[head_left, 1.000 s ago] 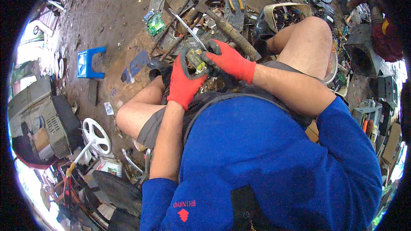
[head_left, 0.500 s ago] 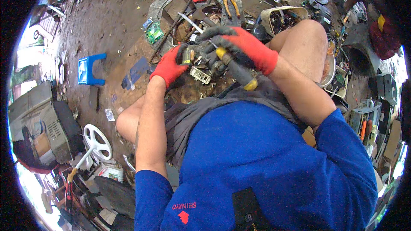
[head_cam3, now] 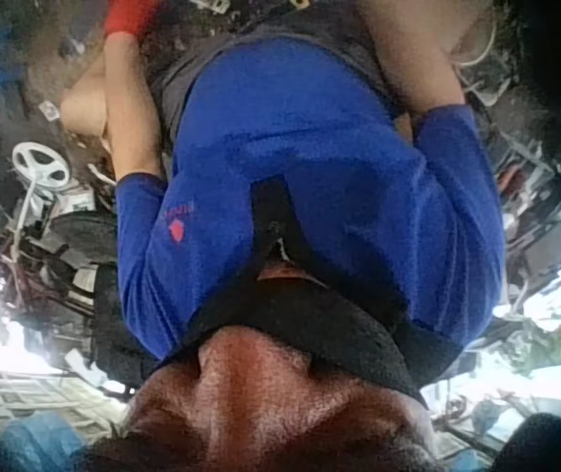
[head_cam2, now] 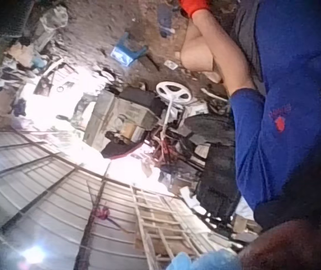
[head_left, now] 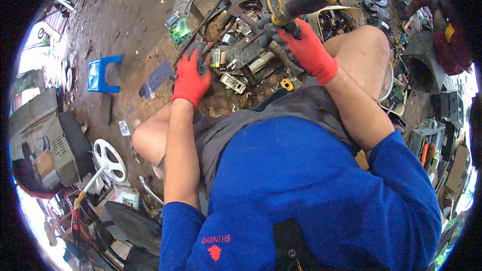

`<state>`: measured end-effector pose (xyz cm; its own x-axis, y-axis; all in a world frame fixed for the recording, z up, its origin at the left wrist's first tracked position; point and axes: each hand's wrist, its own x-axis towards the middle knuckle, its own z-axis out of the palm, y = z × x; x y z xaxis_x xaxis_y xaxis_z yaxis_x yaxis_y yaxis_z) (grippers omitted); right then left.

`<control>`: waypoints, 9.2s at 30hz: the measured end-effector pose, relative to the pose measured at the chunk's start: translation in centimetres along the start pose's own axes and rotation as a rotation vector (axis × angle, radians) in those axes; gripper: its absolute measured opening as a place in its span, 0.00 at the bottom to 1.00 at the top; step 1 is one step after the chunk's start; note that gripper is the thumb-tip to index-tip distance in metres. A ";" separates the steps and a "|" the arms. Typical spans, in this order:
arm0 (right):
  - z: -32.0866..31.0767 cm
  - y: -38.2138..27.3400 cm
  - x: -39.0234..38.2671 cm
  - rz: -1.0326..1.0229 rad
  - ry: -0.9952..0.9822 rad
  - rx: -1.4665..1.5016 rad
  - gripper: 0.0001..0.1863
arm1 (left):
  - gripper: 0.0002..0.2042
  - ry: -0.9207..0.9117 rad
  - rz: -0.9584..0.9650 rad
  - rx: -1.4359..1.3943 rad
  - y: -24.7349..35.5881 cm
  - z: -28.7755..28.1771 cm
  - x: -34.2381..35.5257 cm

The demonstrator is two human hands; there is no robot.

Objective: The person sits on the ground and uses a hammer and screwdriver to disassemble a small electronic device. They repeatedly strike the device with the hammer and pry it open with the screwdriver, then handle the separated components with gloved hands.

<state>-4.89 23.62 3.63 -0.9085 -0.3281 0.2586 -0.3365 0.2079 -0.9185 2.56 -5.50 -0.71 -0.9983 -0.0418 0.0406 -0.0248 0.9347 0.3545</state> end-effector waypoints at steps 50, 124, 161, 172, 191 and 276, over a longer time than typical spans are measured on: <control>2.2 3.7 -0.6 0.336 -0.389 -0.933 0.37 | 0.15 0.344 0.116 -0.663 2.0 8.0 2.6; 2.9 -11.2 9.3 -0.313 -0.290 0.365 0.33 | 0.42 0.108 0.103 -0.345 1.0 6.8 2.7; -3.1 -7.8 4.7 -0.114 -0.285 0.418 0.21 | 0.31 0.230 0.087 -0.500 1.0 7.9 3.6; -2.7 -8.2 5.6 -0.221 -0.347 0.343 0.22 | 0.31 0.223 0.091 -0.516 0.5 8.0 3.5; -1.5 -10.1 6.7 -0.388 -0.344 -0.151 0.44 | 0.23 0.231 0.114 -0.366 1.4 7.0 3.2; -1.1 1.7 -0.1 0.316 -0.134 -0.144 0.36 | 0.14 0.298 -0.025 -0.291 1.7 6.0 3.2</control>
<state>-5.71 25.05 2.36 -0.9358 -0.3430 -0.0819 -0.0842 0.4427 -0.8927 -0.95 -1.90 -5.55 -0.9376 -0.2036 0.2818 0.0094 0.7954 0.6060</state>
